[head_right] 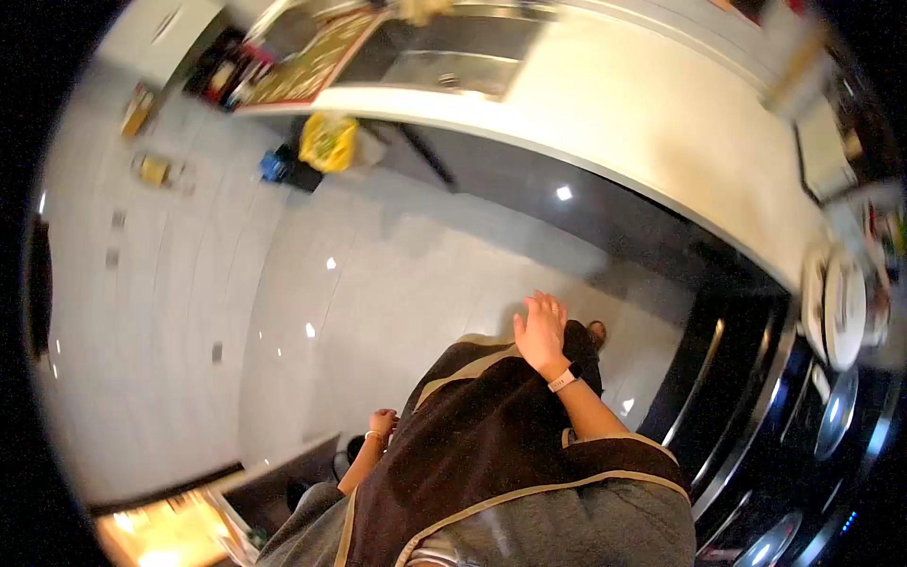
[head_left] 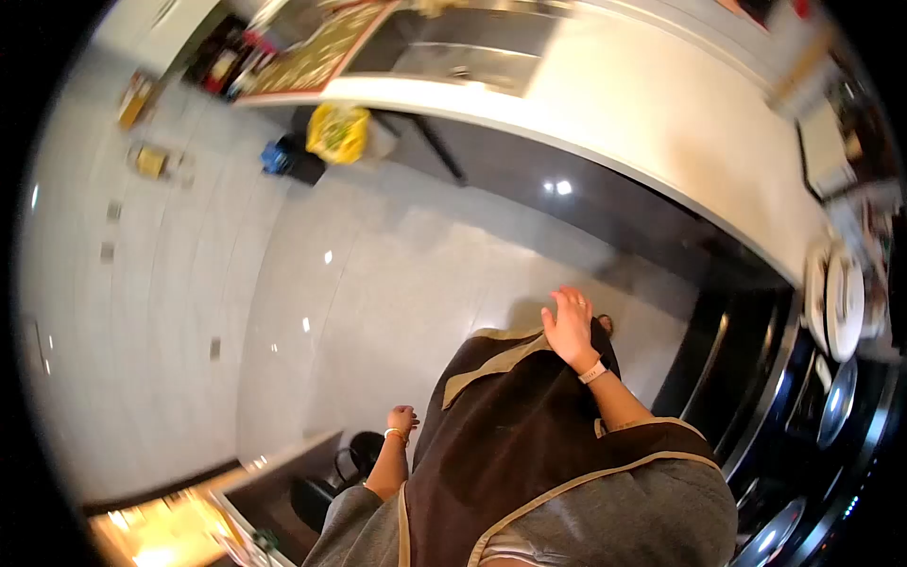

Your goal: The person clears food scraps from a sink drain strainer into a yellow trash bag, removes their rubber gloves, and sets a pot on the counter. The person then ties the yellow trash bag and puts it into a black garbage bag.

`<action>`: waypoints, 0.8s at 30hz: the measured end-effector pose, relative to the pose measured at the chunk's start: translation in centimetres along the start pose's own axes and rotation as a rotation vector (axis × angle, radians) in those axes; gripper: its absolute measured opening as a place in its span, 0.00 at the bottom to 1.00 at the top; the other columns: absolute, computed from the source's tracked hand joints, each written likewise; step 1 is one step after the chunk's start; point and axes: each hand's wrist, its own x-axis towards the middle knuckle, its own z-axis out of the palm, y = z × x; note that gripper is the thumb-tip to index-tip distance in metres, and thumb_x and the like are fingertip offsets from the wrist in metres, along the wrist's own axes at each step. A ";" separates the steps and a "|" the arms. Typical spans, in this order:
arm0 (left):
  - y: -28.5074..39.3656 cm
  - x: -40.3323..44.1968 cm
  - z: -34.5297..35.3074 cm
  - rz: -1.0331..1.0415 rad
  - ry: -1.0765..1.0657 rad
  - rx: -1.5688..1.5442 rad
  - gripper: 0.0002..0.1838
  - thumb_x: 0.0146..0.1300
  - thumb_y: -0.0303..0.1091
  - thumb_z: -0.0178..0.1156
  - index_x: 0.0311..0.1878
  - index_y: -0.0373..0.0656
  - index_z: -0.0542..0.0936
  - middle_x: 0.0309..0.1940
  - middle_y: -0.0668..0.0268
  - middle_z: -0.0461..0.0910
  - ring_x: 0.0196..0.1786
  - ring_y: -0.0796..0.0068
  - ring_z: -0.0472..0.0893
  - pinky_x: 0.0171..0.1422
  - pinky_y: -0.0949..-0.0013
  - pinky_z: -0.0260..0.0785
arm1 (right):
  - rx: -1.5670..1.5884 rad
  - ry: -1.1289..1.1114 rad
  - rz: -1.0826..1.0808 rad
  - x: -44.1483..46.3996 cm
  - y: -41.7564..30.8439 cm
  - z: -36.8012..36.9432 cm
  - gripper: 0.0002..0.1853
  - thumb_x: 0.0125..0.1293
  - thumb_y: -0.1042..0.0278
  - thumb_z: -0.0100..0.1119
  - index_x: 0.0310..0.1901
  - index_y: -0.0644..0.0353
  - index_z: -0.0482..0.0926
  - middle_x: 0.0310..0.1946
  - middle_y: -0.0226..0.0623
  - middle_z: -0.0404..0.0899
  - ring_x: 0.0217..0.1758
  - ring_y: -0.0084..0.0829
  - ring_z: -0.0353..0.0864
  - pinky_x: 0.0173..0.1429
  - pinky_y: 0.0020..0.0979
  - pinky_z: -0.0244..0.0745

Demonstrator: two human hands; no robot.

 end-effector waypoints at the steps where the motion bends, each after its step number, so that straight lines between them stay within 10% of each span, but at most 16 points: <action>1: -0.6 -0.8 -1.0 0.002 0.040 0.030 0.13 0.59 0.33 0.52 0.40 0.33 0.77 0.27 0.58 0.79 0.23 0.66 0.80 0.25 0.68 0.73 | -0.016 -0.088 -0.049 0.8 -2.3 0.9 0.18 0.59 0.63 0.55 0.48 0.64 0.72 0.56 0.49 0.67 0.64 0.48 0.60 0.67 0.52 0.48; 15: 8.4 18.7 -8.8 -0.041 -0.027 -0.529 0.10 0.61 0.34 0.51 0.32 0.36 0.76 0.25 0.63 0.78 0.23 0.73 0.79 0.24 0.72 0.71 | -0.032 -0.310 -0.212 26.7 -15.7 19.3 0.15 0.58 0.60 0.57 0.43 0.58 0.77 0.50 0.43 0.74 0.56 0.41 0.70 0.59 0.42 0.63; 21: 24.9 28.2 -21.9 0.152 -0.061 -0.329 0.11 0.61 0.36 0.52 0.37 0.37 0.76 0.28 0.64 0.79 0.26 0.75 0.80 0.27 0.74 0.71 | 1.465 -0.184 0.787 48.0 -18.2 28.5 0.21 0.57 0.65 0.58 0.54 0.54 0.71 0.50 0.30 0.71 0.56 0.29 0.66 0.61 0.46 0.59; 24: 31.9 31.5 -26.7 0.162 -0.074 -0.300 0.11 0.63 0.38 0.52 0.37 0.39 0.76 0.30 0.64 0.79 0.28 0.75 0.80 0.31 0.73 0.72 | 1.577 0.083 0.825 52.5 -18.4 31.5 0.19 0.59 0.67 0.56 0.53 0.56 0.71 0.49 0.31 0.70 0.56 0.31 0.65 0.64 0.47 0.56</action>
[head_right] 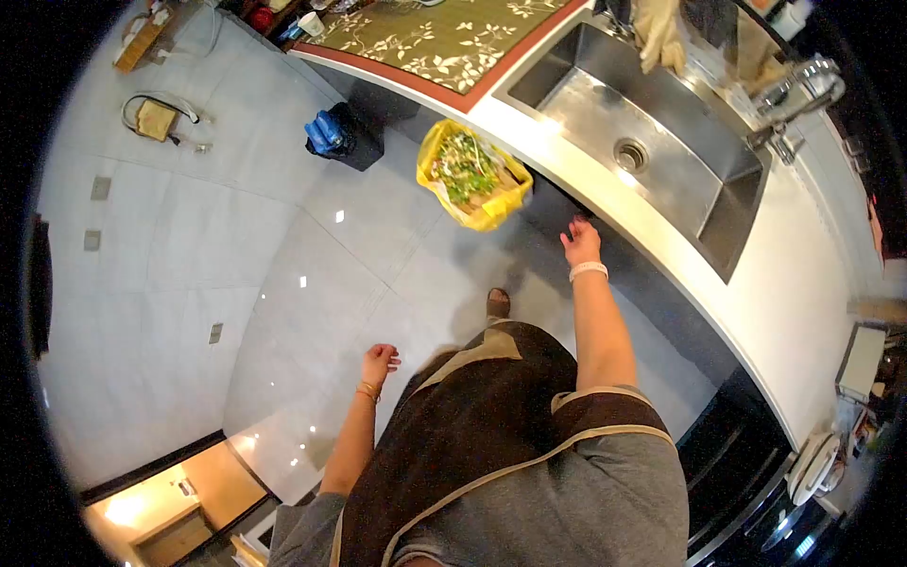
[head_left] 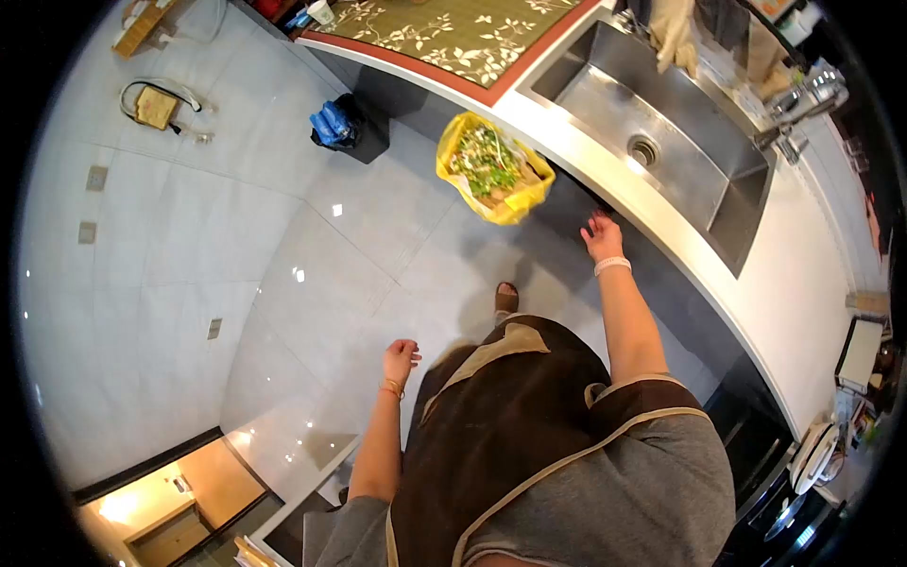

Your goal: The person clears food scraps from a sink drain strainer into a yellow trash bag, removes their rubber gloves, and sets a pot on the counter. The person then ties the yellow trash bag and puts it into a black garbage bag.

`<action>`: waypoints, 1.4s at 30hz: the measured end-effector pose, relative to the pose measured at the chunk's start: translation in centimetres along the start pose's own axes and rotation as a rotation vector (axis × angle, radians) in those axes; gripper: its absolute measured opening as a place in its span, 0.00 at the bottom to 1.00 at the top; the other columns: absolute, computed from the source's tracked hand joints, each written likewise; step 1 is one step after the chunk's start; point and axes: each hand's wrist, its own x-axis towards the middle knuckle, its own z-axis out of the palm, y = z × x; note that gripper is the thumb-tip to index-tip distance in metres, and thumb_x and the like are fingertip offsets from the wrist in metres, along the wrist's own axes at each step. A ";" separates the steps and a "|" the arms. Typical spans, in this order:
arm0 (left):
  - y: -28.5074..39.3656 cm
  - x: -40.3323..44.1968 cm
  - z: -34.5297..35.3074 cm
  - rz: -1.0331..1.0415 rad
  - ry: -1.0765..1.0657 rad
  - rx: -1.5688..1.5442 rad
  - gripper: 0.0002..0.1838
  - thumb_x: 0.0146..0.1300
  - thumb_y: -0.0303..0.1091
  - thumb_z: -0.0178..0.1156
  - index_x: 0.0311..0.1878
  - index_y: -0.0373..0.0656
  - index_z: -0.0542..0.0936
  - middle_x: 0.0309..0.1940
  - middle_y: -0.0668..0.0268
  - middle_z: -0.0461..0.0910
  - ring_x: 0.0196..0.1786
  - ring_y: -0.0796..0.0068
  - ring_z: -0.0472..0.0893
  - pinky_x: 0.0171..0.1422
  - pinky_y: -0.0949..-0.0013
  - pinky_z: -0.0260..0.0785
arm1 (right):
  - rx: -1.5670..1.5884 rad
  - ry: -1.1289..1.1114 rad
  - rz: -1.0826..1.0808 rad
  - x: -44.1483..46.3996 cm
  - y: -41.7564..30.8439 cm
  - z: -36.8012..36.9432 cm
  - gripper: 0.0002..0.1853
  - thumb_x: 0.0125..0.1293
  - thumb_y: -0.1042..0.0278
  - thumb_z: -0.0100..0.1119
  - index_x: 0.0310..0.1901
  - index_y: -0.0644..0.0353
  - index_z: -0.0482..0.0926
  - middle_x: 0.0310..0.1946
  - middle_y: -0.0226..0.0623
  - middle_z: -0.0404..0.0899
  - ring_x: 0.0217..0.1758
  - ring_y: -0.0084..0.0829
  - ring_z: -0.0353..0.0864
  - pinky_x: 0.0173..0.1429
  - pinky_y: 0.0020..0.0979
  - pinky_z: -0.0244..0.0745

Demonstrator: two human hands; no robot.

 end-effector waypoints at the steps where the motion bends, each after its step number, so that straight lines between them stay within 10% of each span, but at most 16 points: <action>1: 2.2 1.2 -0.7 0.032 0.019 -0.015 0.11 0.62 0.37 0.53 0.36 0.38 0.76 0.29 0.64 0.79 0.28 0.75 0.80 0.30 0.74 0.71 | -0.003 0.005 -0.003 0.0 -0.2 1.2 0.19 0.59 0.67 0.56 0.53 0.56 0.71 0.49 0.31 0.70 0.56 0.31 0.65 0.64 0.47 0.56; 9: 20.5 17.8 1.1 0.373 -0.209 0.234 0.12 0.62 0.38 0.54 0.38 0.36 0.77 0.28 0.64 0.79 0.28 0.75 0.78 0.33 0.73 0.70 | 0.102 0.236 -0.032 -0.9 0.6 5.2 0.15 0.59 0.69 0.53 0.50 0.53 0.72 0.51 0.27 0.72 0.57 0.33 0.65 0.61 0.48 0.58; 13: 28.3 29.4 7.1 0.883 -0.037 0.440 0.22 0.59 0.40 0.59 0.50 0.34 0.71 0.36 0.59 0.79 0.34 0.71 0.78 0.38 0.70 0.71 | -0.287 0.142 -0.083 -5.5 5.4 13.6 0.18 0.59 0.65 0.58 0.51 0.57 0.72 0.43 0.30 0.73 0.50 0.26 0.69 0.53 0.40 0.65; 16: 33.4 34.7 10.9 0.838 -0.103 0.401 0.30 0.56 0.40 0.62 0.57 0.33 0.65 0.44 0.48 0.77 0.42 0.56 0.79 0.47 0.64 0.70 | -0.399 0.268 -0.179 -4.7 7.5 16.4 0.18 0.58 0.63 0.61 0.48 0.61 0.74 0.41 0.32 0.76 0.43 0.24 0.72 0.48 0.31 0.68; 21: 37.1 38.3 12.9 0.564 -0.829 0.540 0.18 0.60 0.39 0.59 0.42 0.31 0.76 0.28 0.65 0.79 0.29 0.73 0.75 0.37 0.70 0.69 | -0.841 0.454 -0.486 -4.1 7.8 15.2 0.12 0.60 0.63 0.60 0.33 0.66 0.78 0.22 0.35 0.78 0.24 0.25 0.73 0.31 0.27 0.69; 31: 44.3 28.7 3.4 0.888 -0.739 0.760 0.12 0.62 0.33 0.53 0.31 0.32 0.77 0.21 0.64 0.76 0.25 0.80 0.70 0.31 0.72 0.65 | -1.215 0.604 -0.611 -9.4 5.3 15.3 0.12 0.62 0.66 0.54 0.28 0.67 0.77 0.17 0.45 0.75 0.17 0.34 0.71 0.26 0.34 0.66; 37: 43.1 25.8 3.0 1.170 -0.494 0.772 0.10 0.59 0.27 0.54 0.24 0.32 0.73 0.23 0.67 0.75 0.27 0.82 0.71 0.30 0.74 0.64 | -0.449 0.826 -0.746 -7.4 11.0 15.4 0.11 0.62 0.66 0.56 0.41 0.65 0.75 0.30 0.40 0.80 0.25 0.33 0.79 0.31 0.30 0.73; 40: 42.3 25.7 4.4 0.993 -0.555 0.401 0.07 0.57 0.23 0.53 0.24 0.36 0.69 0.23 0.70 0.72 0.27 0.82 0.71 0.30 0.74 0.64 | -0.539 0.802 -0.570 -6.6 12.2 17.3 0.18 0.60 0.62 0.59 0.47 0.65 0.72 0.34 0.41 0.79 0.29 0.35 0.81 0.32 0.32 0.75; 42: 42.1 26.0 5.2 0.530 -0.765 0.024 0.06 0.56 0.21 0.52 0.27 0.41 0.67 0.24 0.73 0.69 0.28 0.84 0.69 0.34 0.78 0.63 | -0.443 0.687 -0.054 -6.3 11.9 17.2 0.17 0.55 0.62 0.62 0.41 0.66 0.76 0.34 0.43 0.79 0.28 0.41 0.80 0.33 0.37 0.74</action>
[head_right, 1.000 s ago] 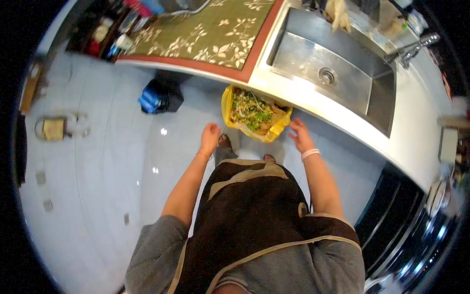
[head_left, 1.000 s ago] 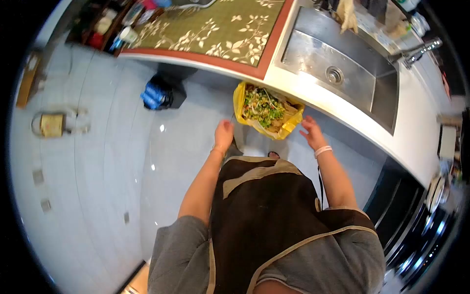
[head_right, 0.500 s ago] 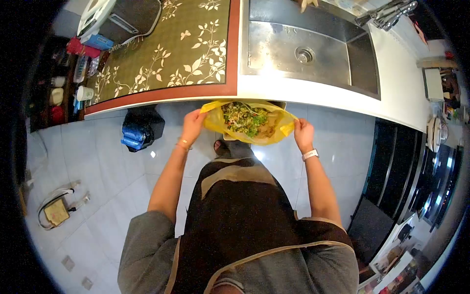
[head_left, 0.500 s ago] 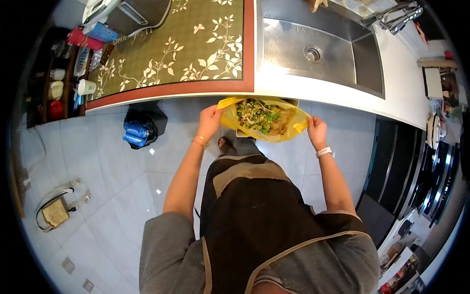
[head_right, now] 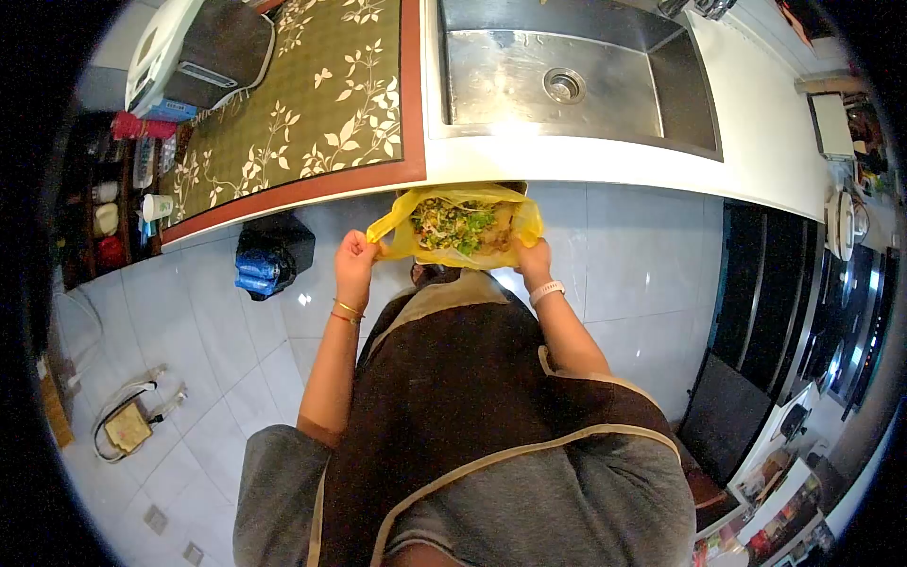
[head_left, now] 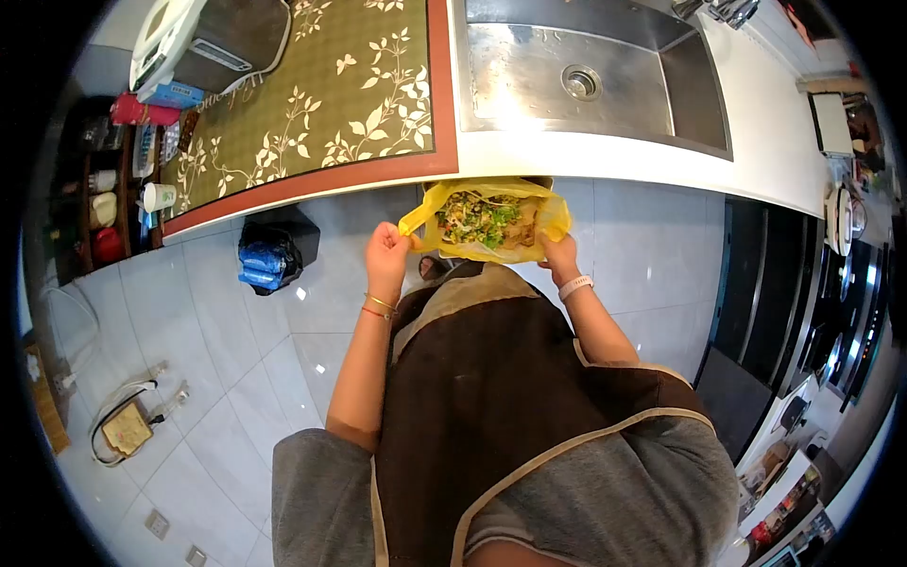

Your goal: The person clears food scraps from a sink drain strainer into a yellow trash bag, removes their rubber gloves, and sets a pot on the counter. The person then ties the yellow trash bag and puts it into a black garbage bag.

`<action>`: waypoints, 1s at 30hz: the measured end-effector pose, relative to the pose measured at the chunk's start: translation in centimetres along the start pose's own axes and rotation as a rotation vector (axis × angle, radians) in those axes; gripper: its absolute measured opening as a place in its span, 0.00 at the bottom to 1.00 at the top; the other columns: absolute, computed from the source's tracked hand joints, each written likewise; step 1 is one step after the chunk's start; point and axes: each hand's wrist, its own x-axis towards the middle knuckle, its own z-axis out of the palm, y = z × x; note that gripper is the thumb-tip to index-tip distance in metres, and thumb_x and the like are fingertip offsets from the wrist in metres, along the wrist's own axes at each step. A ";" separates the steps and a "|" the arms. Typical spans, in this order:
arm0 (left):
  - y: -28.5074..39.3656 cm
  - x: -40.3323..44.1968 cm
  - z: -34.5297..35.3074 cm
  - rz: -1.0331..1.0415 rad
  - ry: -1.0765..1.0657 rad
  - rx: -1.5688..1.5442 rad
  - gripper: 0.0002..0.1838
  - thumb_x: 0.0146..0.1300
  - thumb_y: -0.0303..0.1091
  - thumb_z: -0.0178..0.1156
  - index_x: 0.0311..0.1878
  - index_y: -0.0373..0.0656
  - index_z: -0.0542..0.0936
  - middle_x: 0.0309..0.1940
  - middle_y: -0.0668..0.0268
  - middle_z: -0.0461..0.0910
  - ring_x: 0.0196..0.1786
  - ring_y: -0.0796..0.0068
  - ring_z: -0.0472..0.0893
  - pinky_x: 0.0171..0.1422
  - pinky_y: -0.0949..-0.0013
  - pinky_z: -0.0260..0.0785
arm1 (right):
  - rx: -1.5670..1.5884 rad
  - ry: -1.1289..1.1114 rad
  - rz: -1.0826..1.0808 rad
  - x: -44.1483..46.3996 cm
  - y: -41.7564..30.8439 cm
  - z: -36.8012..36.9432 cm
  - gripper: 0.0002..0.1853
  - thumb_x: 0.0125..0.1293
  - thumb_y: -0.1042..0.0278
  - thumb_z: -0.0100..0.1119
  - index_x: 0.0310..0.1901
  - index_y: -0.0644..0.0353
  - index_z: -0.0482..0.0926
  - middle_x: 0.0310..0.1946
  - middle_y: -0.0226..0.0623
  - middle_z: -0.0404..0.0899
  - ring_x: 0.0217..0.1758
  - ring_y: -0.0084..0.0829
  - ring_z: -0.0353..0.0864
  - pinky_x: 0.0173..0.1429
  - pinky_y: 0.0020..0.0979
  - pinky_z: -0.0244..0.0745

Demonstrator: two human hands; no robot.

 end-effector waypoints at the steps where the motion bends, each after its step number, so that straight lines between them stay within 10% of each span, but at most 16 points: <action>1: 0.4 -0.1 0.2 0.001 -0.004 0.006 0.06 0.56 0.21 0.52 0.27 0.41 0.67 0.24 0.73 0.69 0.28 0.84 0.69 0.34 0.78 0.63 | 0.007 0.000 0.002 0.7 0.7 -0.8 0.17 0.55 0.62 0.62 0.41 0.66 0.76 0.34 0.43 0.79 0.28 0.41 0.80 0.33 0.37 0.74; 4: 2.1 0.3 0.8 0.032 -0.050 0.010 0.07 0.55 0.20 0.53 0.32 0.43 0.66 0.26 0.74 0.67 0.29 0.86 0.67 0.37 0.80 0.63 | -0.382 0.086 -0.294 2.1 1.3 -4.3 0.10 0.53 0.68 0.61 0.34 0.66 0.79 0.33 0.44 0.80 0.24 0.47 0.78 0.31 0.41 0.74; 7: 4.1 -0.1 1.9 0.022 -0.092 -0.018 0.08 0.56 0.20 0.53 0.36 0.43 0.67 0.29 0.73 0.70 0.31 0.86 0.68 0.38 0.81 0.63 | -0.487 0.007 -0.286 -3.6 -4.7 -7.7 0.07 0.55 0.71 0.56 0.31 0.67 0.79 0.42 0.43 0.78 0.38 0.33 0.80 0.31 0.30 0.75; 10: 5.7 -0.8 3.9 0.161 -0.233 0.433 0.12 0.56 0.20 0.53 0.43 0.41 0.68 0.34 0.67 0.74 0.37 0.78 0.75 0.42 0.75 0.68 | -0.603 0.009 -0.922 -6.8 -6.4 -6.1 0.08 0.54 0.69 0.60 0.29 0.65 0.81 0.50 0.47 0.74 0.54 0.45 0.73 0.49 0.38 0.70; 12: 6.4 -1.2 6.1 0.402 -0.338 0.839 0.15 0.54 0.20 0.53 0.46 0.39 0.68 0.37 0.58 0.76 0.43 0.62 0.79 0.47 0.65 0.71 | 0.052 -0.454 -0.704 -7.6 -7.2 -3.3 0.14 0.54 0.65 0.62 0.39 0.65 0.80 0.57 0.43 0.68 0.62 0.40 0.63 0.60 0.39 0.62; 15: 6.6 -0.7 9.8 0.575 -0.491 1.038 0.17 0.51 0.21 0.54 0.46 0.38 0.69 0.37 0.53 0.76 0.41 0.54 0.77 0.45 0.59 0.71 | 0.364 -0.690 -0.409 -7.3 -8.5 1.3 0.26 0.54 0.64 0.63 0.55 0.63 0.72 0.56 0.41 0.68 0.58 0.38 0.66 0.63 0.38 0.57; 17: 7.0 -0.2 12.5 0.493 -0.572 1.155 0.17 0.50 0.22 0.55 0.46 0.38 0.70 0.37 0.53 0.76 0.40 0.53 0.76 0.45 0.57 0.70 | -0.211 -0.546 -1.081 -5.1 -7.2 3.6 0.34 0.57 0.63 0.60 0.65 0.59 0.61 0.54 0.41 0.68 0.53 0.37 0.67 0.62 0.36 0.56; 20: 5.6 0.5 14.2 0.485 -0.720 1.296 0.14 0.50 0.23 0.55 0.43 0.37 0.72 0.37 0.54 0.76 0.41 0.53 0.75 0.44 0.55 0.69 | -0.417 -0.300 -1.136 -4.4 -6.4 4.4 0.34 0.60 0.61 0.54 0.68 0.55 0.56 0.41 0.36 0.75 0.43 0.35 0.71 0.58 0.38 0.56; 26: 0.9 3.1 12.8 0.709 -0.209 0.863 0.09 0.53 0.29 0.58 0.38 0.36 0.75 0.32 0.54 0.75 0.35 0.58 0.76 0.39 0.61 0.69 | -0.460 -0.238 -1.087 -2.9 -5.2 3.9 0.27 0.70 0.60 0.39 0.69 0.50 0.51 0.35 0.44 0.79 0.42 0.44 0.76 0.59 0.43 0.58; 30: -2.2 4.6 11.7 -0.085 -0.424 0.437 0.06 0.58 0.31 0.59 0.32 0.39 0.77 0.25 0.66 0.74 0.25 0.75 0.70 0.31 0.73 0.64 | -0.529 -0.300 -1.113 -3.7 -5.4 2.9 0.25 0.72 0.56 0.36 0.67 0.53 0.57 0.34 0.44 0.80 0.40 0.40 0.77 0.57 0.41 0.62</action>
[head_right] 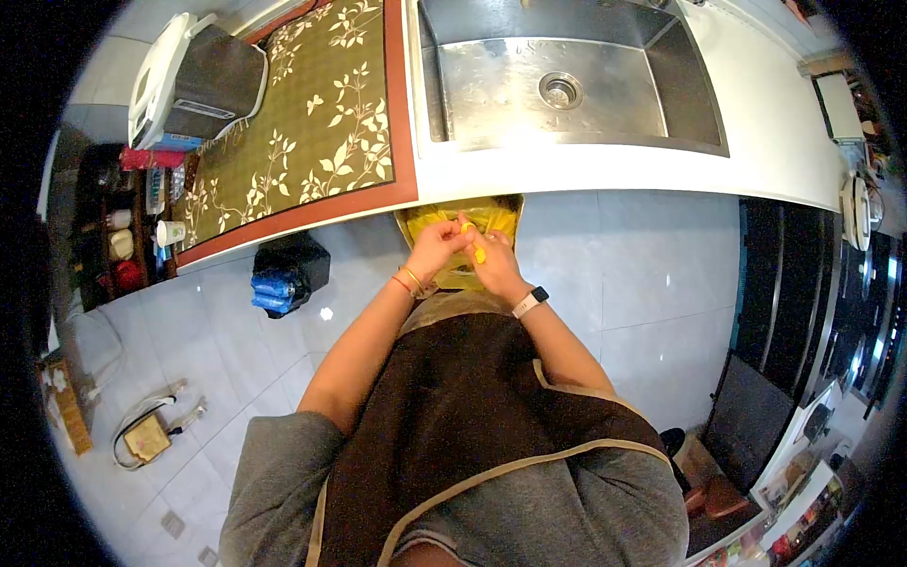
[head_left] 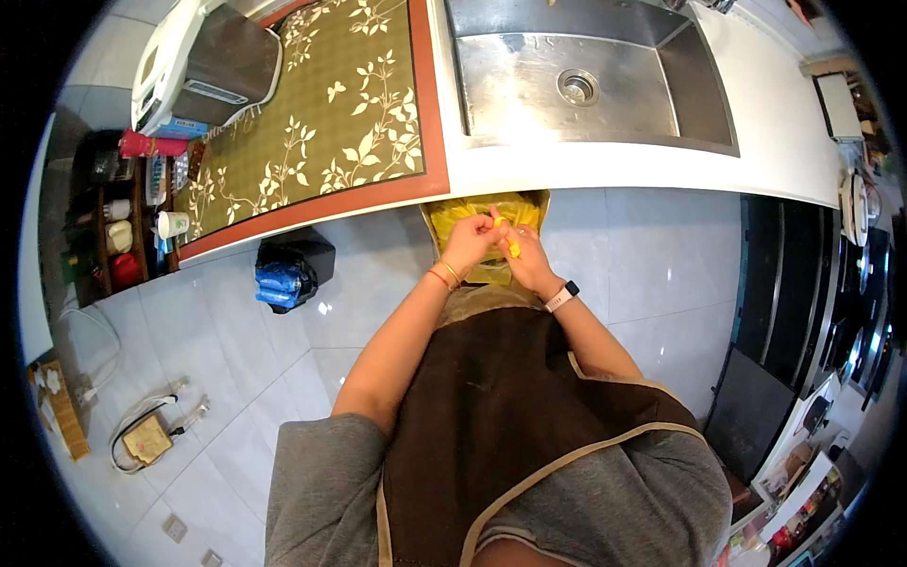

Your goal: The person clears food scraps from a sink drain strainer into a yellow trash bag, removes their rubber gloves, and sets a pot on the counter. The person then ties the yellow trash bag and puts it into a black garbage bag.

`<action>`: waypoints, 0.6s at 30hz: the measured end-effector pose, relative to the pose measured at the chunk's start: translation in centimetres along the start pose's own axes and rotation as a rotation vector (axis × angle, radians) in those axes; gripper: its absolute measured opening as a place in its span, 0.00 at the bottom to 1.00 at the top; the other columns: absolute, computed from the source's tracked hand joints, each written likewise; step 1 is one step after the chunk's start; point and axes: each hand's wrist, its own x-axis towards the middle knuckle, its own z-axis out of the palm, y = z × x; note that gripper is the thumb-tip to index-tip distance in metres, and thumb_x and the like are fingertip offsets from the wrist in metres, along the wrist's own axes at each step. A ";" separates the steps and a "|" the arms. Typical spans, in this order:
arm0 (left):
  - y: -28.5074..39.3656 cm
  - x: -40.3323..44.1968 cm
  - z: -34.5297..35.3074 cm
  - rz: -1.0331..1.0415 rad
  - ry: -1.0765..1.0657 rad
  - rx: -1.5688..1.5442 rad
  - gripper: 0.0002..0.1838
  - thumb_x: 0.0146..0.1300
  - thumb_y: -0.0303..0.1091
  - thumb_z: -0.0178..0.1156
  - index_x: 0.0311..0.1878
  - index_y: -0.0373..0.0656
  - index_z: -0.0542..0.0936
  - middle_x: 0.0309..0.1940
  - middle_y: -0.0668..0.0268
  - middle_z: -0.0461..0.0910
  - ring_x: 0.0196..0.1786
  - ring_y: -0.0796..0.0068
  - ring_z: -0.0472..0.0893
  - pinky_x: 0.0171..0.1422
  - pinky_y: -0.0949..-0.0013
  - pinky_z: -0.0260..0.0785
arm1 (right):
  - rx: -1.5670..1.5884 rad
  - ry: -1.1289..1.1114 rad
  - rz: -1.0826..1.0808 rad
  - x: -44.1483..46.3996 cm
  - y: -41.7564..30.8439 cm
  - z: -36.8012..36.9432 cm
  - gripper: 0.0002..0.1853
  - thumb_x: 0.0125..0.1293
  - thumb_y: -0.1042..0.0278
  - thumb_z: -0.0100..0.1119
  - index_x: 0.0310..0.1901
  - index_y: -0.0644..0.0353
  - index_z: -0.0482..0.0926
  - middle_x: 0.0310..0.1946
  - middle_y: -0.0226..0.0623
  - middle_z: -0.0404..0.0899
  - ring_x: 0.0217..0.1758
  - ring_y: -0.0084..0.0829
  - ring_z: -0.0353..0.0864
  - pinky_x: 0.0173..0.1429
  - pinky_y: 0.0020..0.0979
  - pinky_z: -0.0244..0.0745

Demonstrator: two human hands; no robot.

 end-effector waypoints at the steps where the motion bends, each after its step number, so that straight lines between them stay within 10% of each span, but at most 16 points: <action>1: -0.6 0.3 0.0 -0.192 -0.085 -0.262 0.06 0.59 0.31 0.59 0.30 0.40 0.78 0.23 0.70 0.73 0.23 0.81 0.68 0.29 0.77 0.61 | -0.002 -0.002 -0.001 -0.1 0.6 0.0 0.25 0.72 0.56 0.36 0.67 0.53 0.57 0.34 0.44 0.80 0.40 0.40 0.77 0.57 0.41 0.62; 6: -1.3 -1.0 1.4 -0.342 0.212 -0.547 0.06 0.58 0.31 0.59 0.27 0.41 0.76 0.20 0.73 0.72 0.21 0.84 0.67 0.25 0.78 0.58 | 1.051 -0.032 0.686 0.1 0.7 -0.7 0.20 0.72 0.53 0.38 0.48 0.61 0.73 0.36 0.39 0.80 0.36 0.23 0.76 0.46 0.27 0.65; 10: -2.4 -2.7 1.3 -0.588 0.113 -0.554 0.05 0.58 0.30 0.59 0.29 0.41 0.76 0.21 0.71 0.72 0.21 0.82 0.68 0.24 0.75 0.61 | 1.375 -0.003 0.760 0.8 2.5 1.0 0.19 0.72 0.53 0.37 0.42 0.58 0.74 0.35 0.39 0.80 0.33 0.23 0.76 0.41 0.27 0.65; 12: -3.6 -2.5 1.2 -0.735 0.006 -0.605 0.05 0.58 0.30 0.59 0.30 0.40 0.76 0.21 0.71 0.72 0.21 0.81 0.68 0.25 0.74 0.63 | 1.070 -0.124 0.857 1.3 1.9 0.6 0.16 0.72 0.58 0.38 0.45 0.61 0.73 0.39 0.41 0.80 0.41 0.31 0.78 0.50 0.38 0.66; 13: -5.3 -2.0 1.4 -0.365 0.197 -0.154 0.04 0.58 0.29 0.58 0.30 0.38 0.76 0.21 0.71 0.73 0.21 0.80 0.68 0.27 0.74 0.64 | 1.069 -0.127 0.858 1.5 1.2 0.5 0.16 0.72 0.58 0.38 0.45 0.61 0.73 0.39 0.41 0.80 0.41 0.31 0.78 0.50 0.38 0.66; 15: -5.9 -1.9 1.5 0.010 0.364 0.293 0.04 0.58 0.28 0.57 0.30 0.37 0.76 0.21 0.70 0.73 0.21 0.79 0.68 0.29 0.73 0.66 | -0.059 0.157 0.086 0.9 0.1 0.4 0.15 0.67 0.67 0.43 0.50 0.65 0.71 0.40 0.44 0.78 0.47 0.42 0.75 0.60 0.42 0.63; 18: -2.2 -1.2 0.4 0.050 0.165 0.009 0.04 0.60 0.25 0.53 0.31 0.36 0.76 0.22 0.72 0.73 0.22 0.81 0.69 0.28 0.76 0.65 | -0.027 0.073 -0.128 0.3 -0.3 0.3 0.21 0.59 0.73 0.46 0.56 0.66 0.66 0.52 0.49 0.72 0.54 0.47 0.70 0.68 0.47 0.52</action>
